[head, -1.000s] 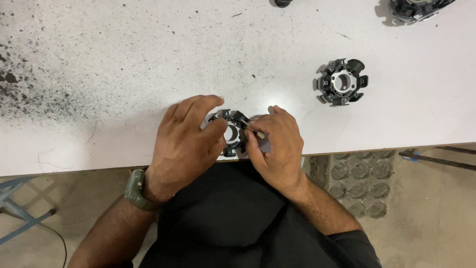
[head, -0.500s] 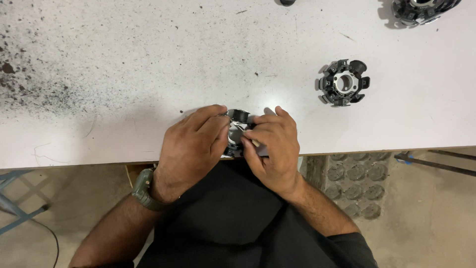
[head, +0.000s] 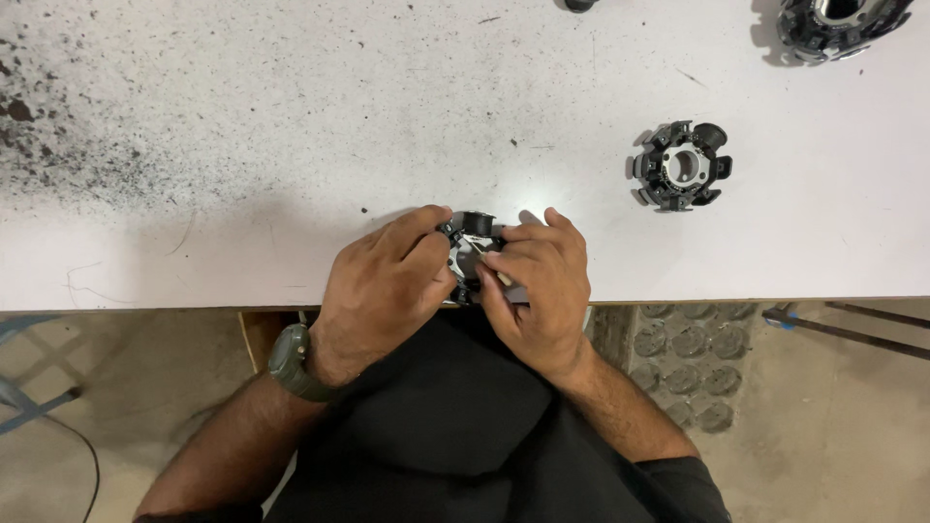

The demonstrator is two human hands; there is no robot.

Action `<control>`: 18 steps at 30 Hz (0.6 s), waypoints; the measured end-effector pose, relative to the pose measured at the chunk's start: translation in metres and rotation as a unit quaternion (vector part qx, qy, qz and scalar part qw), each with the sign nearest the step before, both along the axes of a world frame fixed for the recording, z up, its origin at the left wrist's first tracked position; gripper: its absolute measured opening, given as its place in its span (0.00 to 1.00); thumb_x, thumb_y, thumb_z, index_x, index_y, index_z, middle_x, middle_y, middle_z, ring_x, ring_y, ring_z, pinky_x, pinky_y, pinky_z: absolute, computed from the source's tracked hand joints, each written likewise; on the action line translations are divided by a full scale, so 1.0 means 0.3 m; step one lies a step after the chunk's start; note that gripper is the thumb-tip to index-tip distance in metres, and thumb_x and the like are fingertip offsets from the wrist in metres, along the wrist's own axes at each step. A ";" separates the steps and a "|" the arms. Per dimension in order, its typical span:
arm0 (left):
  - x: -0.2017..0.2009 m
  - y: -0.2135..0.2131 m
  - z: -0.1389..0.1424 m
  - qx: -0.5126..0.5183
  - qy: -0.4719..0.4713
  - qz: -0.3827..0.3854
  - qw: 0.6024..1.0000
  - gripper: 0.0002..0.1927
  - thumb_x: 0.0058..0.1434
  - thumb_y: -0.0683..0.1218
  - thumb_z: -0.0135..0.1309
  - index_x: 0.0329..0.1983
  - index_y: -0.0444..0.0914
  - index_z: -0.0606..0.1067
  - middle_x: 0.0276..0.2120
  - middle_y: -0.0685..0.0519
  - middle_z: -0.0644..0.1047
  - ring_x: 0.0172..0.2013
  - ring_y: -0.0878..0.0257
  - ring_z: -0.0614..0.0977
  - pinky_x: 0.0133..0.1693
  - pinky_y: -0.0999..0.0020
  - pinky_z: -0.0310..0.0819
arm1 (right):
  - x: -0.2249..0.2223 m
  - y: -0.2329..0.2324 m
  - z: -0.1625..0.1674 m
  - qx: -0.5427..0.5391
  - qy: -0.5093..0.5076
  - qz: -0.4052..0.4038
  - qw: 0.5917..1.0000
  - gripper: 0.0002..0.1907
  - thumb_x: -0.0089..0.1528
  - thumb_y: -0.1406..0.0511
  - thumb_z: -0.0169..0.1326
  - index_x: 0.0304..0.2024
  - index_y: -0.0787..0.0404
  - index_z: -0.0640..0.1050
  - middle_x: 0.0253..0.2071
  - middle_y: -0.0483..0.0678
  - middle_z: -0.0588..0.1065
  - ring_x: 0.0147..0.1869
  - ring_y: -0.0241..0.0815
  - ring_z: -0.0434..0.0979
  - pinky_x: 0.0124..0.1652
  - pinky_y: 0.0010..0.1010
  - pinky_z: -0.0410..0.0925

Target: The person uses a small rectangular tool to scrape and wipe the surfaces of black mechanical parts on a white table. They handle several parts one at a time, rotating them to reach different areas, then place them back on the table.

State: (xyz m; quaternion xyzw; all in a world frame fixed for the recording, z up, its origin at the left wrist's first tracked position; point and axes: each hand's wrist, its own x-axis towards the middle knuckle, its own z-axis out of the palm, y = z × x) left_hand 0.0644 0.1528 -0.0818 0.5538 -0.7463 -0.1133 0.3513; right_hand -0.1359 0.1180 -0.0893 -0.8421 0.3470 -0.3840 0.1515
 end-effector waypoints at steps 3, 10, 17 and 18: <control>-0.001 0.005 -0.001 -0.009 0.004 -0.001 1.000 0.08 0.58 0.39 0.61 0.38 0.34 0.74 0.51 0.45 0.78 0.49 0.51 0.84 0.45 0.62 0.82 | 0.006 -0.001 -0.006 -0.006 0.001 0.004 1.000 0.18 0.59 0.73 0.67 0.47 0.58 0.75 0.41 0.47 0.77 0.57 0.47 0.78 0.68 0.53 0.62; -0.006 0.007 -0.007 -0.019 0.004 0.008 1.000 0.08 0.59 0.39 0.61 0.37 0.34 0.74 0.51 0.45 0.78 0.50 0.52 0.84 0.47 0.62 0.82 | 0.001 -0.001 -0.015 -0.018 -0.003 0.014 1.000 0.19 0.58 0.73 0.68 0.47 0.57 0.74 0.40 0.46 0.77 0.57 0.47 0.78 0.69 0.54 0.60; -0.010 0.009 -0.014 -0.022 -0.003 0.013 1.000 0.07 0.58 0.39 0.62 0.37 0.35 0.74 0.52 0.46 0.78 0.51 0.53 0.83 0.49 0.62 0.82 | 0.007 -0.002 -0.015 -0.023 0.010 0.006 1.000 0.20 0.58 0.74 0.68 0.47 0.57 0.75 0.40 0.45 0.76 0.55 0.46 0.77 0.69 0.53 0.61; -0.011 0.011 -0.014 -0.020 -0.001 0.010 1.000 0.08 0.58 0.39 0.62 0.37 0.35 0.74 0.52 0.46 0.78 0.51 0.52 0.83 0.49 0.61 0.81 | 0.009 -0.001 -0.011 -0.026 0.018 0.005 1.000 0.20 0.58 0.74 0.68 0.47 0.56 0.75 0.40 0.45 0.76 0.55 0.46 0.77 0.69 0.53 0.60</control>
